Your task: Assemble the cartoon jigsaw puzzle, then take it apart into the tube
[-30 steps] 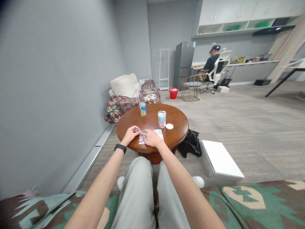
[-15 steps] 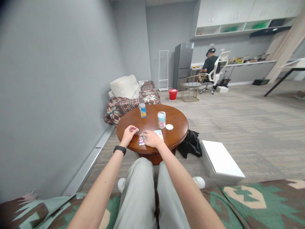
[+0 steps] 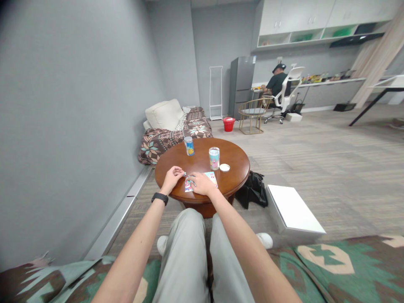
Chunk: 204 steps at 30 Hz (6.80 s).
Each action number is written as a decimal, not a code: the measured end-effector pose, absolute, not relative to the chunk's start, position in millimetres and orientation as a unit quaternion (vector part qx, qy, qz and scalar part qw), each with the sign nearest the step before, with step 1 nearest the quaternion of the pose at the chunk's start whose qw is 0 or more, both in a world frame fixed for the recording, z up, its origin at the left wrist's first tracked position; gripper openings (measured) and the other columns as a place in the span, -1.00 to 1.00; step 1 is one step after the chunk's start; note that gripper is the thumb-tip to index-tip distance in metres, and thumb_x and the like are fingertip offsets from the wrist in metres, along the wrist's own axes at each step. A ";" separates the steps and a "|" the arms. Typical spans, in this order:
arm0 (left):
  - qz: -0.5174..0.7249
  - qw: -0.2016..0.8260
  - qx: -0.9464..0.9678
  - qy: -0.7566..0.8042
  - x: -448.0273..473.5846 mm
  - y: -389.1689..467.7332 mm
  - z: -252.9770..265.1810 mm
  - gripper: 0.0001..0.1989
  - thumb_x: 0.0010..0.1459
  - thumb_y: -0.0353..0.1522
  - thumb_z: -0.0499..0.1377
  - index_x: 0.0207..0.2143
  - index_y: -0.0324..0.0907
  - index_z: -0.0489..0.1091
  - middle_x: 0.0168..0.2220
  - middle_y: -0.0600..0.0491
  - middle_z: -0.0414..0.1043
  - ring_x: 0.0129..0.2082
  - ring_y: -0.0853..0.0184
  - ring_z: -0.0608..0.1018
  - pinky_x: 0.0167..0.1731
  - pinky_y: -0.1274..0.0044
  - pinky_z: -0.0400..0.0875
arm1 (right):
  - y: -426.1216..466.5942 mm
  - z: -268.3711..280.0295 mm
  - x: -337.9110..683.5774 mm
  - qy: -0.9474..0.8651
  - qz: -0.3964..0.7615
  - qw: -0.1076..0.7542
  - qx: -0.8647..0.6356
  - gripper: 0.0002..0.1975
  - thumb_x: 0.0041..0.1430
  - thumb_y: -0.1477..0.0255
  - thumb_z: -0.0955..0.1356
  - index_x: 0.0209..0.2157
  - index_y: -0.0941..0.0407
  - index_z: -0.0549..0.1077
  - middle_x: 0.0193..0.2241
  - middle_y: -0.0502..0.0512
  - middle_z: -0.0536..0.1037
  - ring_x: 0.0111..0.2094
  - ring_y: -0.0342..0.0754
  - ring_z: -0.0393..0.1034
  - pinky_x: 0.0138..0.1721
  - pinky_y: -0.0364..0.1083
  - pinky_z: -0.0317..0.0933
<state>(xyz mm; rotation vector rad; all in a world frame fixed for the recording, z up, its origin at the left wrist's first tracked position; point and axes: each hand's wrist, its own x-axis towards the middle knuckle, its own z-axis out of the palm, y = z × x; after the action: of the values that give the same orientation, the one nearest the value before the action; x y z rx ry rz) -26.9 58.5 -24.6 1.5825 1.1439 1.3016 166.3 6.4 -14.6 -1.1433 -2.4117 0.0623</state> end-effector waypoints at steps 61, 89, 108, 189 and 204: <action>0.410 0.382 0.713 0.420 -24.0 58.2 -20.3 -0.84 0.03 -0.28 0.22 -0.42 -0.19 0.38 -0.46 0.10 0.45 -0.41 0.34 0.49 -0.28 0.50 0.35 | 5.7 -14.8 166.9 -0.844 -0.014 0.241 -0.478 -0.70 0.20 0.49 0.28 -0.03 0.19 0.44 -0.06 0.27 0.42 -0.07 0.11 0.28 -0.05 0.05 0.22; 0.292 0.158 0.810 0.483 -20.7 56.3 -19.1 -0.79 0.15 -0.37 0.20 -0.19 -0.12 0.59 -0.08 -0.06 0.41 -0.02 0.13 0.42 0.14 0.29 0.25 | 18.2 -26.1 172.0 -0.793 0.047 0.357 -0.492 -0.80 0.15 0.62 0.21 -0.21 0.18 0.39 -0.21 0.22 0.45 -0.14 0.04 0.32 -0.03 0.01 0.23; 0.290 0.175 0.819 0.464 -21.0 54.4 -16.2 -0.79 0.16 -0.32 0.22 -0.13 -0.06 0.53 -0.09 0.00 0.49 -0.05 0.16 0.43 0.05 0.34 0.26 | 24.1 -23.3 178.9 -0.666 0.238 0.450 -0.546 -0.95 0.23 0.47 0.27 -0.29 0.04 0.27 -0.17 0.07 0.60 -0.08 -0.02 0.48 -0.03 -0.01 0.26; 0.207 0.193 0.856 0.433 -19.9 39.5 3.1 -0.80 0.13 -0.20 0.26 -0.18 0.04 0.58 0.00 0.09 0.47 0.05 0.17 0.41 0.16 0.30 0.17 | 31.0 -27.3 184.4 -0.694 0.191 0.465 -0.516 -0.78 0.11 0.66 0.33 -0.31 0.15 0.58 -0.29 0.10 0.49 -0.27 -0.08 0.41 -0.10 -0.05 0.31; 0.335 0.214 0.802 0.446 -20.7 54.7 -11.3 -0.83 0.18 -0.31 0.17 -0.40 -0.16 0.51 -0.27 -0.02 0.54 -0.17 0.24 0.52 -0.01 0.38 0.37 | 35.7 -31.3 185.0 -0.668 0.179 0.503 -0.518 -0.74 0.05 0.68 0.28 -0.34 0.14 0.56 -0.30 0.10 0.48 -0.24 -0.07 0.40 -0.03 -0.02 0.29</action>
<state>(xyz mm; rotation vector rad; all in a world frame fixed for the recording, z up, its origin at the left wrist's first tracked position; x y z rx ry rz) -20.7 54.7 -11.3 2.2244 1.2388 0.9293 185.0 35.7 -31.3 -1.2503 -1.6135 0.4325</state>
